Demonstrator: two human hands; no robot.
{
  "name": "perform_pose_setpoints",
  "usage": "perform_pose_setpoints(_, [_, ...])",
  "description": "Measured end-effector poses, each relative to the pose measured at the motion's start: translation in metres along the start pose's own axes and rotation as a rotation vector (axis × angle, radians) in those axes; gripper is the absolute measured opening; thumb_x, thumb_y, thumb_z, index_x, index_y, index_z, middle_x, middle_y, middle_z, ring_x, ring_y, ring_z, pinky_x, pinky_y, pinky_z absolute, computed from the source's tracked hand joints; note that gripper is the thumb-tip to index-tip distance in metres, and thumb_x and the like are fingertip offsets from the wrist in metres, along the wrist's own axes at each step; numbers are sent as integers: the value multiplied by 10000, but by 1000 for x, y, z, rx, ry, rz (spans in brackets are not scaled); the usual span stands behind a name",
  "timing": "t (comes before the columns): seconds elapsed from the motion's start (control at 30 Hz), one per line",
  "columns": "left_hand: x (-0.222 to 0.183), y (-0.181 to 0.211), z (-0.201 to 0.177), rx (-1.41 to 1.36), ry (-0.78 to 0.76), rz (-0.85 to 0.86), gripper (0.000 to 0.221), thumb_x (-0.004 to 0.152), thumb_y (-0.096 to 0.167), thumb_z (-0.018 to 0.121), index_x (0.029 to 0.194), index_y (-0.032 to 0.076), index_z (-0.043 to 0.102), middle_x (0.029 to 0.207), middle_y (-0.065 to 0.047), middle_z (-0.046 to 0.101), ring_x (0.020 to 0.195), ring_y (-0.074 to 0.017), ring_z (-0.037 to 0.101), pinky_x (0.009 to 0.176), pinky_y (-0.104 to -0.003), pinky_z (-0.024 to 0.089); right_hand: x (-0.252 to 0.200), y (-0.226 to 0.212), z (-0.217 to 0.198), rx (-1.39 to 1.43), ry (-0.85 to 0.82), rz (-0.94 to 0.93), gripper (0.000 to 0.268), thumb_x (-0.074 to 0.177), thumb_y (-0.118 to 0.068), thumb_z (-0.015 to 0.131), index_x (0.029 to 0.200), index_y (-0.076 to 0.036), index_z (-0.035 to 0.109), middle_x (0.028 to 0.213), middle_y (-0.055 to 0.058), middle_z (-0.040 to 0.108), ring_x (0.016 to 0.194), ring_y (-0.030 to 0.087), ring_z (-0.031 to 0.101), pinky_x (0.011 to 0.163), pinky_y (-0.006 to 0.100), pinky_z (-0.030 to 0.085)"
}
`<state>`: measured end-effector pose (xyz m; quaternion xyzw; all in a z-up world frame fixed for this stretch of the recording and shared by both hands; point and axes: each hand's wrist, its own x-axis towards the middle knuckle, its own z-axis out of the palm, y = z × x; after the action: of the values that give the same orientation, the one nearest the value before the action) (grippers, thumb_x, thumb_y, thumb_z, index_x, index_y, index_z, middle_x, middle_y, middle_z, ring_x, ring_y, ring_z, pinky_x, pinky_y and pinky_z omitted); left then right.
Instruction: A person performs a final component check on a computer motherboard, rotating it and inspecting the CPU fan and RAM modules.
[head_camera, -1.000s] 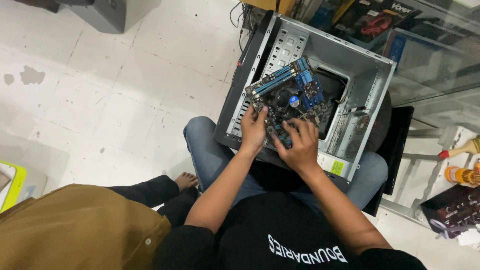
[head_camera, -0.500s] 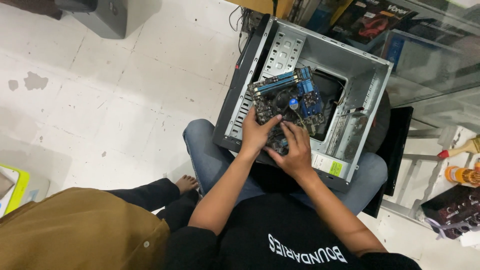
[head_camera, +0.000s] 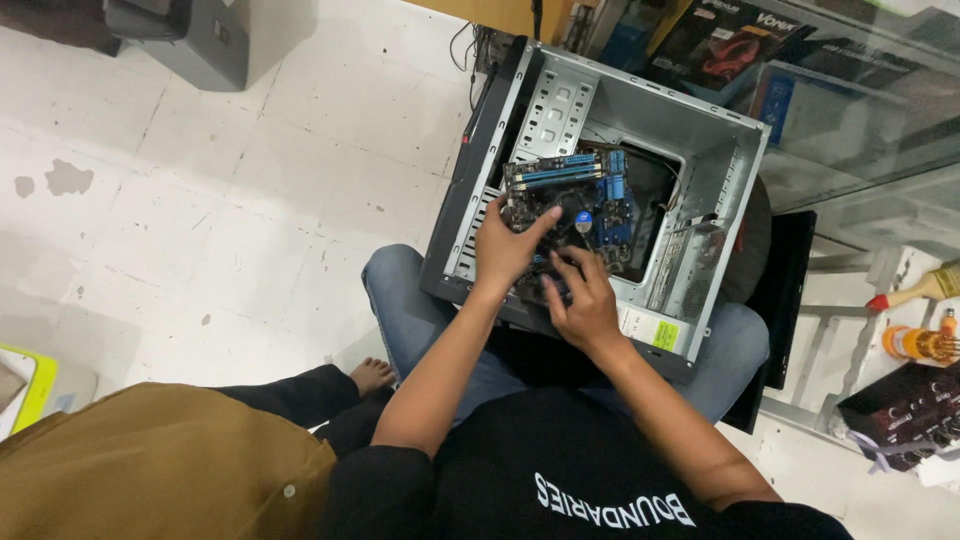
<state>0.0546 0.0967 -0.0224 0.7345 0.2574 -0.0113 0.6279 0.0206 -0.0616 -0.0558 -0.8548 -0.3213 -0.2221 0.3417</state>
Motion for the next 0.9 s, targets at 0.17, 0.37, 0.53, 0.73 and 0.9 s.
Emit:
perform_pose_setpoints(0.17, [-5,-4,10,130,128,236,625,937,538,650,1074,-72,651,892,-310,648,858,-489,652,658,-496,499,-4,-3,2,-22,10,-5,300,944,-144,752,1191,23,715,1210,168,643,1058,406,660,858,486,565])
perform_pose_setpoints(0.37, [-12,-18,10,-87,241,327,393,1081,304,531,1013,-83,538,900,-313,516,857,-401,489,737,-449,410,8,-22,-4,-26,69,-21,226,942,-53,736,1155,21,749,1175,162,666,1039,383,671,849,456,575])
perform_pose_setpoints(0.53, [-22,-6,5,-231,178,173,676,1107,330,452,1407,-270,369,1410,-506,396,1366,-627,333,1123,-711,330,17,-21,-2,-45,113,-46,141,927,-50,774,1054,10,763,1107,142,686,976,354,675,794,439,583])
perform_pose_setpoints(0.73, [-13,-23,6,-257,224,187,575,1104,342,468,1321,-186,536,1292,-418,574,1291,-539,501,1050,-611,463,47,-9,-19,94,-19,-70,92,904,-29,806,987,1,779,1008,134,727,883,373,704,731,442,605])
perform_pose_setpoints(0.9, [-2,-40,7,-313,272,190,473,1104,339,483,1240,-86,641,1111,-354,667,1140,-447,632,854,-523,536,74,22,-37,-14,43,74,113,995,-116,796,1084,-48,785,1054,94,714,1015,341,691,876,429,560])
